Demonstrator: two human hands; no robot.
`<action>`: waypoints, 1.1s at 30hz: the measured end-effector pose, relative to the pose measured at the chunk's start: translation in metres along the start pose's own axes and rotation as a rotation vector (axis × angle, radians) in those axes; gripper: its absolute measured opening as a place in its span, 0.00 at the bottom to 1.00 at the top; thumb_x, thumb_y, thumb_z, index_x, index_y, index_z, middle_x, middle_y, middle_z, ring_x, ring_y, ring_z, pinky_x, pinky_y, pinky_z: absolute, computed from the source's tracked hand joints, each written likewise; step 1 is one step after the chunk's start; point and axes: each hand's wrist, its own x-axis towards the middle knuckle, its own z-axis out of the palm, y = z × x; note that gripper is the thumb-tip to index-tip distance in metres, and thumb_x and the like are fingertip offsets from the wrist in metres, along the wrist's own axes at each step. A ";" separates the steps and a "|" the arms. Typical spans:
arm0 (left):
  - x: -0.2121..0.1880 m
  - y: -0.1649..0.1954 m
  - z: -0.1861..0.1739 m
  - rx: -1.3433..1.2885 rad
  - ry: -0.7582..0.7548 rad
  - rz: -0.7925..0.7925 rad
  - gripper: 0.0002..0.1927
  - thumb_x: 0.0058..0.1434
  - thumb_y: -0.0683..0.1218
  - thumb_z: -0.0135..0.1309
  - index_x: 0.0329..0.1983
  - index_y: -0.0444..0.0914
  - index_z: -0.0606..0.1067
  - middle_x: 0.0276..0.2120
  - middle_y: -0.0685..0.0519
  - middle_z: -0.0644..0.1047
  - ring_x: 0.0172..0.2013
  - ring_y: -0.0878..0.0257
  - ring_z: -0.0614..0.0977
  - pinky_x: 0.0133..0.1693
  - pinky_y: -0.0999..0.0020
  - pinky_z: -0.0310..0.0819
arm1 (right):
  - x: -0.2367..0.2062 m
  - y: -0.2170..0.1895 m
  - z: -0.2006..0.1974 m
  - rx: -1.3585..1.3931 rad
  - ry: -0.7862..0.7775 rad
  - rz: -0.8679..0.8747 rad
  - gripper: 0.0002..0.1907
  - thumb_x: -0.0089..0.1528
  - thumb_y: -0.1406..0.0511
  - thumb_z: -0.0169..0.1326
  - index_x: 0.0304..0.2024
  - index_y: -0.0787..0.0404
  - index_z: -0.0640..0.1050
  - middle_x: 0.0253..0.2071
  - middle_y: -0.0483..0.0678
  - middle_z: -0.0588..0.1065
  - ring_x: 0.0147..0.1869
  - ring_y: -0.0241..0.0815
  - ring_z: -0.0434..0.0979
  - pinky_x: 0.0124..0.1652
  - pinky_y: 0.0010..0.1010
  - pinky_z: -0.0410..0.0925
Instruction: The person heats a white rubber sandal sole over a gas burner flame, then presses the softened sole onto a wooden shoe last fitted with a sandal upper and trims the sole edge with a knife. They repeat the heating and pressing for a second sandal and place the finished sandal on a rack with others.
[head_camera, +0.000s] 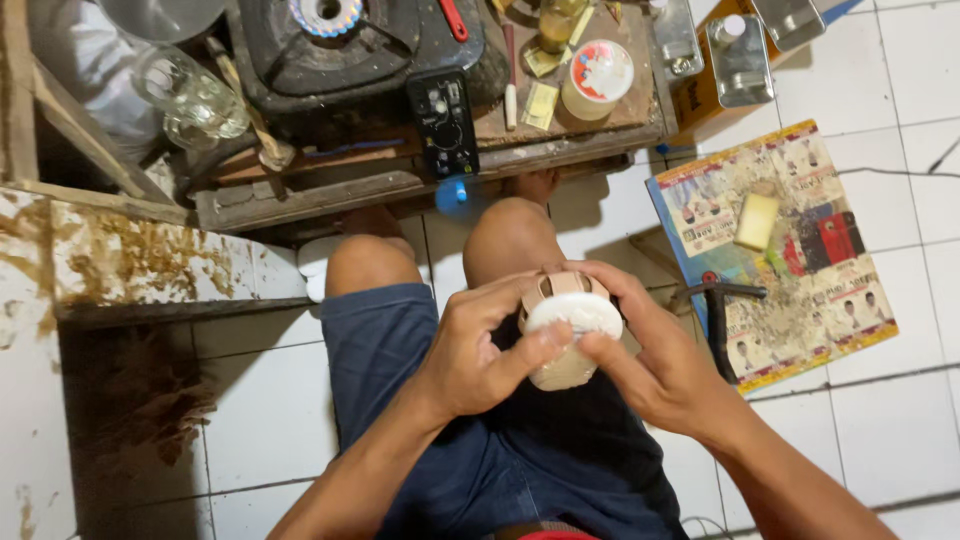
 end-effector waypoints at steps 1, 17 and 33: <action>0.001 0.002 0.001 0.130 0.017 0.083 0.19 0.67 0.47 0.62 0.57 0.33 0.76 0.50 0.40 0.80 0.57 0.47 0.84 0.62 0.60 0.77 | -0.002 -0.004 -0.002 0.009 -0.021 0.019 0.29 0.67 0.65 0.52 0.69 0.67 0.64 0.62 0.53 0.74 0.65 0.41 0.74 0.61 0.31 0.66; -0.043 0.024 0.024 -1.088 -0.236 -0.400 0.35 0.59 0.59 0.61 0.59 0.30 0.69 0.52 0.41 0.78 0.55 0.48 0.81 0.60 0.58 0.75 | -0.007 -0.005 -0.011 0.688 -0.375 -0.090 0.25 0.66 0.52 0.60 0.56 0.66 0.78 0.71 0.59 0.63 0.79 0.53 0.60 0.72 0.48 0.57; -0.062 0.035 0.047 -1.085 0.746 -0.401 0.36 0.63 0.47 0.47 0.74 0.40 0.53 0.55 0.38 0.71 0.50 0.46 0.80 0.54 0.49 0.76 | -0.041 0.016 0.067 0.821 -0.143 0.291 0.39 0.72 0.52 0.40 0.77 0.71 0.52 0.74 0.58 0.61 0.78 0.47 0.59 0.71 0.37 0.53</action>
